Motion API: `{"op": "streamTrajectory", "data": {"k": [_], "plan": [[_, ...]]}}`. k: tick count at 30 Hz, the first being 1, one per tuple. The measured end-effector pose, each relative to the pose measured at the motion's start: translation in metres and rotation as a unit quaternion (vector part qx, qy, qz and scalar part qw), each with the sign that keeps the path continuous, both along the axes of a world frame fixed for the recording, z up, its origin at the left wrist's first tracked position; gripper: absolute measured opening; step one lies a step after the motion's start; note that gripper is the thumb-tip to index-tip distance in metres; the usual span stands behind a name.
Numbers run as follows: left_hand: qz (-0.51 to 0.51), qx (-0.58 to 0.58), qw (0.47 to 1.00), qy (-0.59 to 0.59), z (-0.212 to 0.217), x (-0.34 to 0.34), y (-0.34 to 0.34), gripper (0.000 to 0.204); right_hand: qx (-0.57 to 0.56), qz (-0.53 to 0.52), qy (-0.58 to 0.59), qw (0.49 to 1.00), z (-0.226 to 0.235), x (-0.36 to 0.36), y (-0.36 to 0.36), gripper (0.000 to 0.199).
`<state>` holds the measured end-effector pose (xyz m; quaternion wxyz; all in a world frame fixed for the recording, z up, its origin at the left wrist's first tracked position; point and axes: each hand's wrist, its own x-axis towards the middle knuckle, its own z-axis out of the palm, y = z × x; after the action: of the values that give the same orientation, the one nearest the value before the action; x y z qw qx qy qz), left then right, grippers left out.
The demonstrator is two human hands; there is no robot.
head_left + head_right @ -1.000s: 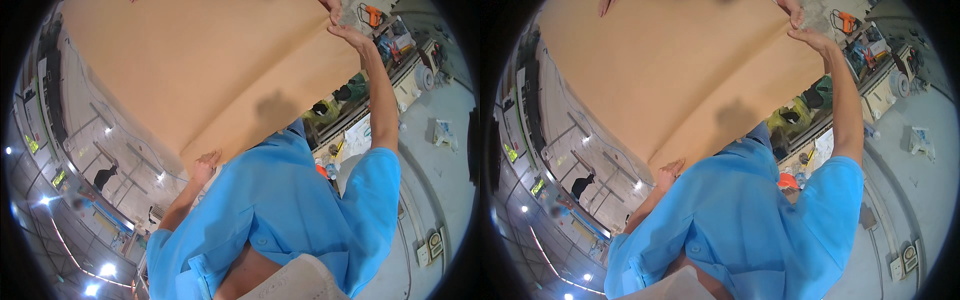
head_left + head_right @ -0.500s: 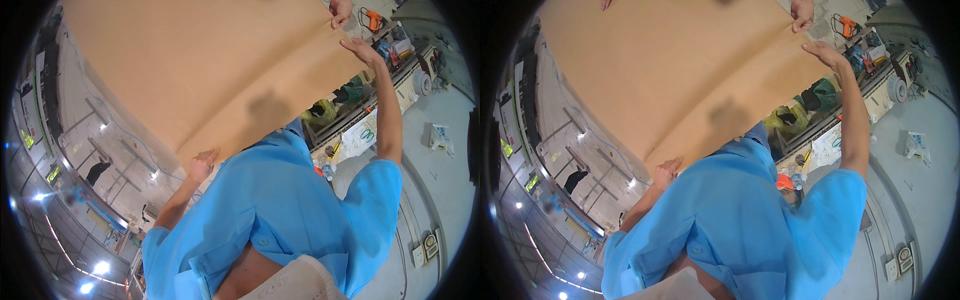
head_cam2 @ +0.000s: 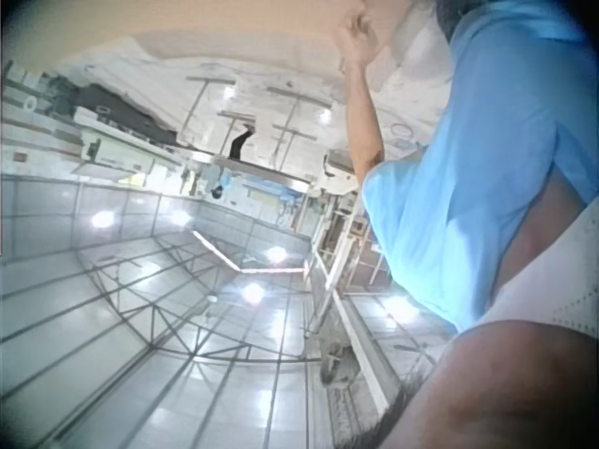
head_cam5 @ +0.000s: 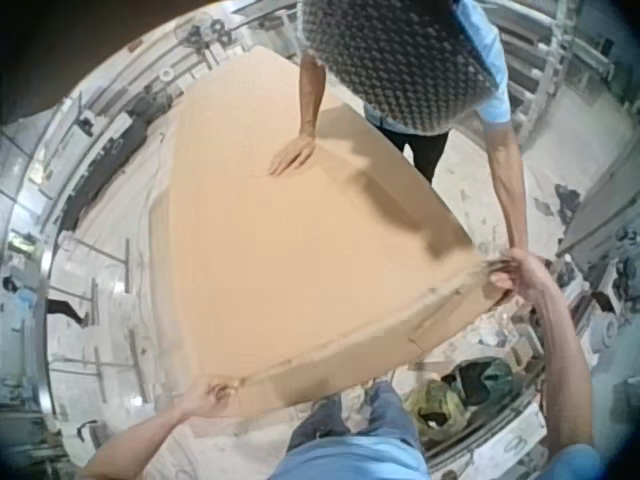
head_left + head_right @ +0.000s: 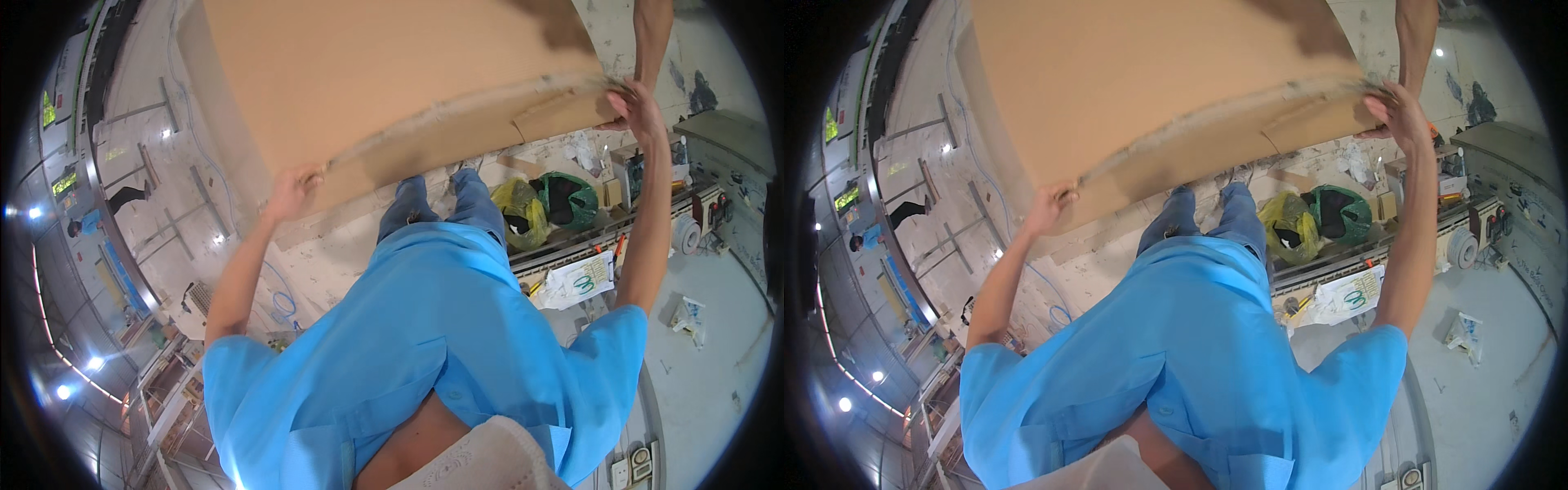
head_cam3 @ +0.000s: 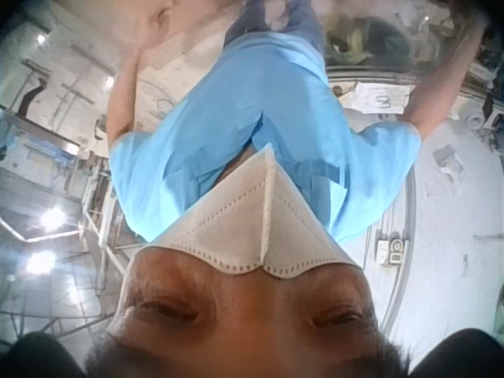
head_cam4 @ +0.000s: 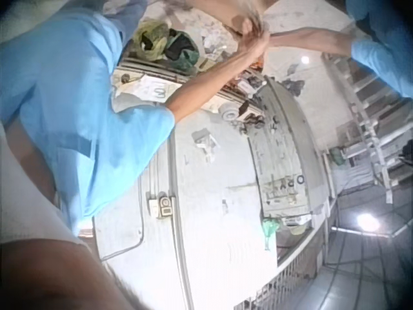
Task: The person aligns two large cardboard sheets on a workbench and secures them together using a handheld tape dispenser. The person smooths the tape and edges to ensure the sheets are joined.
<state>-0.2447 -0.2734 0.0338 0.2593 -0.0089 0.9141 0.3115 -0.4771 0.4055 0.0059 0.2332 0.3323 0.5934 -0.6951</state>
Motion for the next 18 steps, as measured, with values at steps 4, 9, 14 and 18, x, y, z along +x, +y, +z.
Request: {"op": "streamTrajectory", "data": {"k": [4, 9, 14, 18], "plan": [[0.093, 0.050, 0.977, -0.184, -0.037, -0.052, -0.008, 0.031, 0.051, 0.097, 0.038, 0.993, -0.031, -0.042, -0.029, 0.049], [0.119, 0.125, 0.966, -0.194, -0.050, -0.052, -0.011, 0.026, 0.256, 0.242, 0.077, 0.933, -0.058, -0.051, -0.035, 0.033], [0.166, 0.018, 0.981, -0.100, -0.041, -0.035, 0.006, 0.032, 0.352, 0.221, 0.115, 0.902, -0.072, -0.050, -0.037, 0.028], [0.162, -0.058, 0.985, -0.034, -0.026, -0.029, 0.028, 0.042, 0.471, 0.214, 0.173, 0.838, -0.083, -0.057, -0.049, 0.034]]}}
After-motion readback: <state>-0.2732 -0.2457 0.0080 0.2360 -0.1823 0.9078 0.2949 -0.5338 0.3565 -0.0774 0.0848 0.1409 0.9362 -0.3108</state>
